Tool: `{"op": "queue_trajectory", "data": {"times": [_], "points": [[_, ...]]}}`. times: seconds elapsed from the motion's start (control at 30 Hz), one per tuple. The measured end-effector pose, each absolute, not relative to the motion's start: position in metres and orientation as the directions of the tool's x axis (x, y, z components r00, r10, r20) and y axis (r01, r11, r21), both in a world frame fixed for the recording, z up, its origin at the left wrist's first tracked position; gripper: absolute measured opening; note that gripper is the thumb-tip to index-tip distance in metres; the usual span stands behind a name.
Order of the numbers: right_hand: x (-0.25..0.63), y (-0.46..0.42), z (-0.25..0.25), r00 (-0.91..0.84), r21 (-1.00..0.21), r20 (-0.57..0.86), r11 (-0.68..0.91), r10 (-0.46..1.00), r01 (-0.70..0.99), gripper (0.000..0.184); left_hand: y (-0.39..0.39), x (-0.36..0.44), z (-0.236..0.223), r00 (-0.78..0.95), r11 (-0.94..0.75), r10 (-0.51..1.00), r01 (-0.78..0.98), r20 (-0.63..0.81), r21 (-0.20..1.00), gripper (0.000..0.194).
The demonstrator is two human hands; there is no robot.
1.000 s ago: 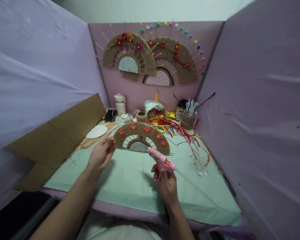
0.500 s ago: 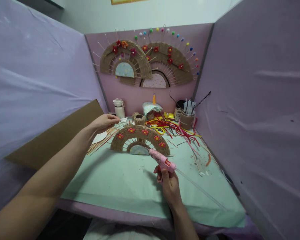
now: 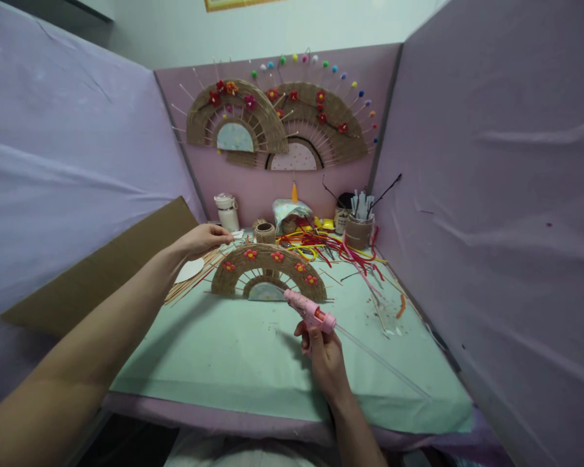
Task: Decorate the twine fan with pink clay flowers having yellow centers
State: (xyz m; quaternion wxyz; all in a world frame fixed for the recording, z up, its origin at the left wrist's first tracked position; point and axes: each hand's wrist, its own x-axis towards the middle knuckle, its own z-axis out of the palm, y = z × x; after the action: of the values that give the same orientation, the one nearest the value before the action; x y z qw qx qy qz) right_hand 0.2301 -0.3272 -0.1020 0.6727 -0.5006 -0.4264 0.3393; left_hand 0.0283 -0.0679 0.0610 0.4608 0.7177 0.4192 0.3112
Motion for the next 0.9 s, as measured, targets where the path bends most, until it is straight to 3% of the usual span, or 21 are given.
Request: {"op": "queue_trajectory", "data": {"times": [0.9], "points": [[0.230,-0.327,-0.102,0.397,-0.964,0.229,0.263,0.889,-0.033,0.060,-0.066,0.030,0.072,0.508,-0.387,0.853,0.455,0.123,0.802,0.015]]}}
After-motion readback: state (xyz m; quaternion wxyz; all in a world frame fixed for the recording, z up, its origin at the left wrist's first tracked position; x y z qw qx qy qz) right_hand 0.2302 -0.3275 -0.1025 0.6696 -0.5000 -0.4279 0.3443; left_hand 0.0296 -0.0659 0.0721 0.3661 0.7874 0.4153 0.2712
